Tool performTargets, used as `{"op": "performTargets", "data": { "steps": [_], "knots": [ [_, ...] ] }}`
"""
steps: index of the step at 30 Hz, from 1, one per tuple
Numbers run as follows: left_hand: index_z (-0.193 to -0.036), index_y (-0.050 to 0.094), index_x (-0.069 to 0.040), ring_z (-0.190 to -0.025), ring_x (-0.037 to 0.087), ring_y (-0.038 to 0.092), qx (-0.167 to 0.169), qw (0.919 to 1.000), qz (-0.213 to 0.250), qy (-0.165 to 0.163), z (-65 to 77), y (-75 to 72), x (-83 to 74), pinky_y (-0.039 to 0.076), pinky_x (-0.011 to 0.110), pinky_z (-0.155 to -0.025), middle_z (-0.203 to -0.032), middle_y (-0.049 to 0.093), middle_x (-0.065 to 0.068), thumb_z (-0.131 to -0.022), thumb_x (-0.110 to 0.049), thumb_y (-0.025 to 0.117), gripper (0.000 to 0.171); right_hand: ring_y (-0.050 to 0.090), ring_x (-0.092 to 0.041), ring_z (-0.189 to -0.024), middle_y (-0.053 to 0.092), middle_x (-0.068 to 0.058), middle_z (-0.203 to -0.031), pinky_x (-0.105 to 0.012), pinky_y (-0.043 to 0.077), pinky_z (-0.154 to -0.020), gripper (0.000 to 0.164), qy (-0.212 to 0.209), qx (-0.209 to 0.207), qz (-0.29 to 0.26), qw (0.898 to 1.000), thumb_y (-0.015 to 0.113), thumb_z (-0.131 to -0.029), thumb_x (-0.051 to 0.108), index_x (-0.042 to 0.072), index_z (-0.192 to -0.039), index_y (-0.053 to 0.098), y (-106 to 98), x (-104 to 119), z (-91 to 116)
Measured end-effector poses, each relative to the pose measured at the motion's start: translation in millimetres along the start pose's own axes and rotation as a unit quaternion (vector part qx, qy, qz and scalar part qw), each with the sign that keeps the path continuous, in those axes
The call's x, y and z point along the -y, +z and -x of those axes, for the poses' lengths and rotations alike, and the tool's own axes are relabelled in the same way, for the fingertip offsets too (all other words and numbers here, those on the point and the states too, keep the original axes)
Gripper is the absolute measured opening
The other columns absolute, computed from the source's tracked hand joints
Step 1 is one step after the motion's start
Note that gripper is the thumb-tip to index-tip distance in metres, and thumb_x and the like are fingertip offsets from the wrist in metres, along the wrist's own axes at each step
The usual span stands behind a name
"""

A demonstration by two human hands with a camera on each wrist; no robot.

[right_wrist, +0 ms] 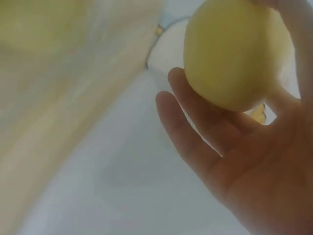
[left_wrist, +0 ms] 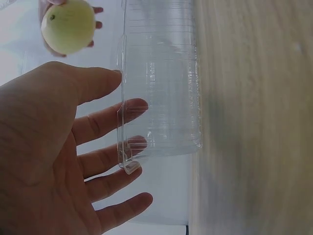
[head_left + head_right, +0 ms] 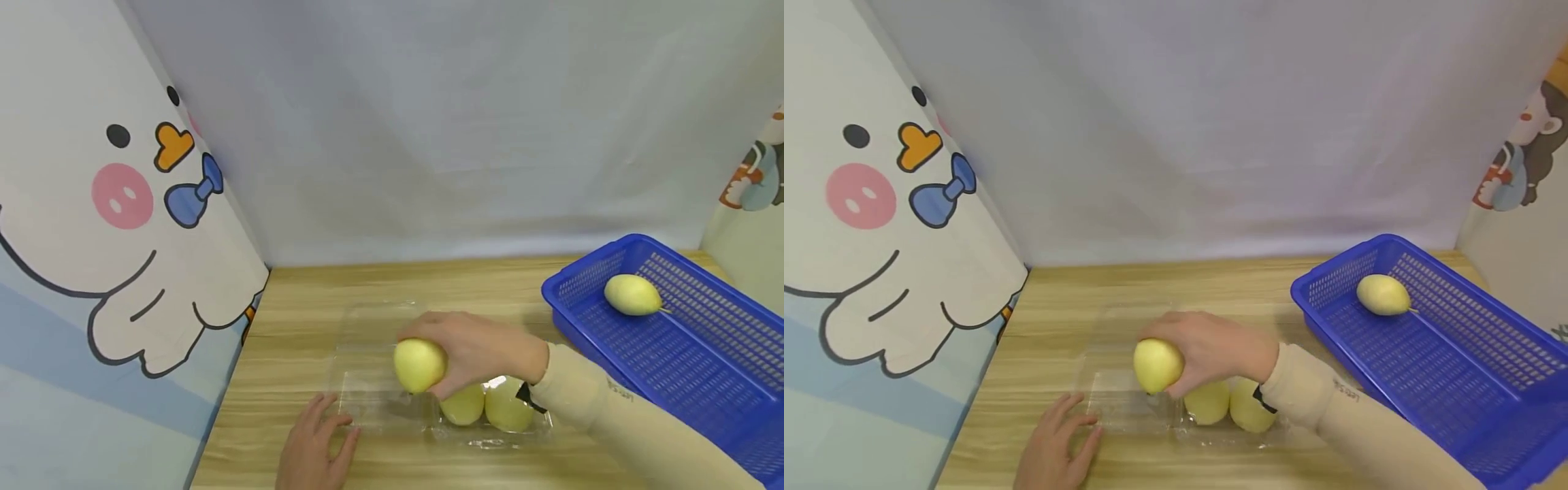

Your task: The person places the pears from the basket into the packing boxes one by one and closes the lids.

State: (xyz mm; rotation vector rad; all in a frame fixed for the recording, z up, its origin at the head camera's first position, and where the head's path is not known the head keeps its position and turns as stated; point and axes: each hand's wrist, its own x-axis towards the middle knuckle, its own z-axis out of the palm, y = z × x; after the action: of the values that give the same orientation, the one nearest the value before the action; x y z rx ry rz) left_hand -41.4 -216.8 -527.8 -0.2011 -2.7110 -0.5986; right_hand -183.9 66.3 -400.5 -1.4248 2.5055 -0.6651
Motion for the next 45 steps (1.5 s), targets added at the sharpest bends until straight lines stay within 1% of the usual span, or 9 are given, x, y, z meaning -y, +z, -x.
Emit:
{"op": "performTargets", "data": {
  "steps": [4, 7, 12, 19, 24, 29, 35, 37, 45],
  "knots": [
    [-0.096, 0.08, -0.018, -0.129, 0.041, 0.066, 0.005, 1.0, -0.001, -0.005, -1.8, -1.7, -0.8, 0.06, 0.063, -0.098, -0.131, 0.073, 0.012, -0.088, -0.03, 0.087, 0.017, 0.07, -0.022, -0.118, 0.066, -0.008, -0.142, -0.035, 0.061, -0.097, 0.078, -0.008, 0.052, 0.021, 0.998, 0.092, -0.075, 0.029, 0.017, -0.147, 0.062, 27, 5, -20],
    [-0.097, 0.08, -0.018, -0.13, 0.041, 0.065, 0.015, 0.9999, -0.001, -0.009, -1.8, -2.0, -1.8, 0.059, 0.063, -0.1, -0.132, 0.073, 0.013, -0.088, -0.03, 0.087, 0.017, 0.068, -0.021, -0.12, 0.065, -0.008, -0.142, -0.034, 0.06, -0.1, 0.077, -0.008, 0.077, 0.034, 0.996, 0.093, -0.076, 0.026, 0.018, -0.146, 0.062, 43, 2, -29],
    [-0.096, 0.08, -0.018, -0.128, 0.042, 0.066, 0.016, 0.9999, 0.003, 0.0, 0.2, 0.4, -3.4, 0.06, 0.064, -0.097, -0.13, 0.074, 0.013, -0.088, -0.029, 0.087, 0.015, 0.065, -0.019, -0.126, 0.065, -0.005, -0.144, -0.035, 0.058, -0.105, 0.078, 0.019, 0.11, 0.038, 0.993, 0.095, -0.075, 0.021, 0.019, -0.146, 0.062, 58, 1, -35],
    [-0.096, 0.081, -0.019, -0.127, 0.042, 0.066, 0.011, 0.9999, 0.007, 0.007, 0.6, 0.3, -5.4, 0.06, 0.062, -0.098, -0.127, 0.075, 0.012, -0.089, -0.03, 0.086, 0.014, 0.066, -0.017, -0.12, 0.066, -0.004, -0.141, -0.038, 0.058, -0.102, 0.08, 0.074, 0.139, 0.037, 0.987, 0.097, -0.072, 0.018, 0.022, -0.145, 0.063, 62, 9, -38],
    [-0.097, 0.081, -0.022, -0.128, 0.039, 0.066, 0.012, 0.9998, 0.006, 0.011, 0.5, -1.0, -5.3, 0.06, 0.059, -0.099, -0.127, 0.075, 0.009, -0.091, -0.032, 0.084, 0.012, 0.065, -0.017, -0.126, 0.066, -0.003, -0.144, -0.037, 0.057, -0.107, 0.072, 0.071, 0.137, 0.046, 0.987, 0.094, -0.076, 0.018, 0.02, -0.142, 0.066, 63, 10, -39],
    [-0.096, 0.081, -0.021, -0.127, 0.038, 0.067, 0.009, 0.9999, 0.004, 0.014, 1.3, -0.1, -4.0, 0.06, 0.058, -0.1, -0.126, 0.075, 0.008, -0.091, -0.031, 0.084, 0.011, 0.065, -0.018, -0.127, 0.066, -0.003, -0.145, -0.037, 0.057, -0.107, 0.071, 0.071, 0.141, 0.04, 0.987, 0.093, -0.077, 0.019, 0.019, -0.142, 0.065, 63, 11, -39],
    [-0.096, 0.082, -0.02, -0.129, 0.039, 0.066, 0.022, 0.9997, 0.001, -0.008, 1.1, 0.9, -3.1, 0.06, 0.059, -0.101, -0.124, 0.076, 0.009, -0.09, -0.03, 0.085, 0.013, 0.065, -0.021, -0.128, 0.067, -0.005, -0.144, -0.036, 0.057, -0.108, 0.071, 0.071, 0.148, 0.044, 0.985, 0.092, -0.078, 0.021, 0.018, -0.143, 0.065, 62, 13, -43],
    [-0.097, 0.082, -0.019, -0.13, 0.039, 0.065, 0.026, 0.9995, 0.003, -0.016, 0.7, 0.4, -3.3, 0.059, 0.06, -0.101, -0.124, 0.076, 0.009, -0.09, -0.03, 0.085, 0.013, 0.066, -0.021, -0.126, 0.068, -0.005, -0.141, -0.035, 0.057, -0.105, 0.07, 0.072, 0.153, 0.05, 0.984, 0.092, -0.078, 0.023, 0.018, -0.143, 0.065, 61, 14, -45],
    [-0.096, 0.081, -0.02, -0.129, 0.038, 0.066, 0.014, 0.9998, 0.01, -0.005, 0.0, -1.9, -4.3, 0.06, 0.059, -0.099, -0.124, 0.076, 0.008, -0.091, -0.029, 0.085, 0.011, 0.066, -0.014, -0.113, 0.071, -0.001, -0.131, -0.031, 0.058, -0.093, 0.068, 0.105, 0.19, 0.06, 0.974, 0.092, -0.079, 0.025, 0.02, -0.142, 0.065, 57, 21, -55]
  ]
}}
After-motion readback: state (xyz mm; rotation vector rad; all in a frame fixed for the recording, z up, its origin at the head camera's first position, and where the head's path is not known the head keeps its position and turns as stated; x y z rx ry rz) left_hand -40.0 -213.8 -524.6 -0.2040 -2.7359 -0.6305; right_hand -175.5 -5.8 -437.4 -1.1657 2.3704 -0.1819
